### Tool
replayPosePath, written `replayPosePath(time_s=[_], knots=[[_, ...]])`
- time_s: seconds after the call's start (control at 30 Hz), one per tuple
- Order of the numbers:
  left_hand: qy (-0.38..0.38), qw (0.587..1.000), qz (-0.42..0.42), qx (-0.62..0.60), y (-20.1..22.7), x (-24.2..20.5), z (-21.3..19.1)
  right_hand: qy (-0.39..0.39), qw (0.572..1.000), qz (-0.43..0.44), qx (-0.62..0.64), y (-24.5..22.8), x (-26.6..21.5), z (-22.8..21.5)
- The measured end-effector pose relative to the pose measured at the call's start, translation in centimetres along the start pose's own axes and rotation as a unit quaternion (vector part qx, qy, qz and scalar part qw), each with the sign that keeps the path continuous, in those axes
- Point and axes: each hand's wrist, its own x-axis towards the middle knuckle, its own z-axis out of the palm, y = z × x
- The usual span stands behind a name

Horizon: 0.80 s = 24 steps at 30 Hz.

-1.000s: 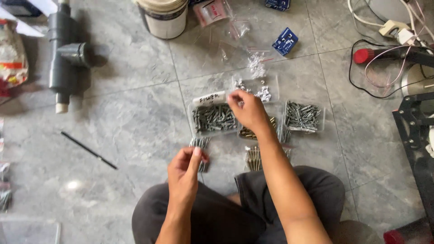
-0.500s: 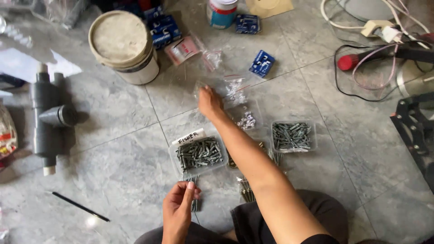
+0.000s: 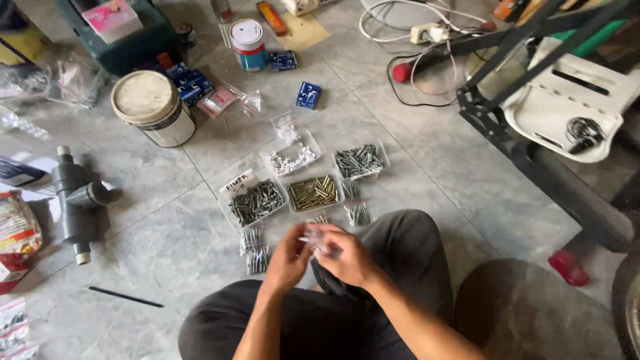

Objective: The person sits on the floor and sorts screws and plastic wall anchors from clear plastic bags into labeled transparent containers. They open bags, pour the contents into the containers, and occasionally pick up individual pieces to place them correctly.

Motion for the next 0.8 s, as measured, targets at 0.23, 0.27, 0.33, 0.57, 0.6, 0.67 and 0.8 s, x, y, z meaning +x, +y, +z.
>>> replayPosePath(time_s=[0.23, 0.27, 0.33, 0.57, 0.6, 0.67, 0.8], knots=[[-0.05, 0.998, 0.029, -0.039, 0.5, -7.0, 0.9, 0.016, 0.989, 0.048, 0.136, -0.2, -8.6, -1.0], [-0.048, 0.996, 0.024, -0.066, 0.7, -8.2, 0.3, -0.032, 0.972, 0.061, 0.225, -0.9, -8.9, -0.9], [-0.04, 0.995, 0.024, -0.092, 1.2, -10.3, -0.7, -0.085, 0.944, 0.069, 0.311, -2.6, -9.0, -1.2], [-0.034, 0.965, 0.084, -0.247, 3.4, -16.6, 0.5, -0.36, 0.804, 0.083, 0.466, -5.4, -10.6, -2.8], [-0.029, 0.955, 0.108, -0.274, 3.5, -17.0, 1.1, -0.374, 0.783, 0.087, 0.489, -5.0, -10.7, -2.9], [-0.024, 0.952, 0.107, -0.285, 4.6, -17.1, 3.3, -0.375, 0.794, 0.119, 0.463, -5.8, -10.3, -4.8], [-0.033, 0.966, 0.08, -0.242, 6.3, -16.8, 6.5, -0.397, 0.865, 0.096, 0.293, -5.0, -9.1, -7.5]])
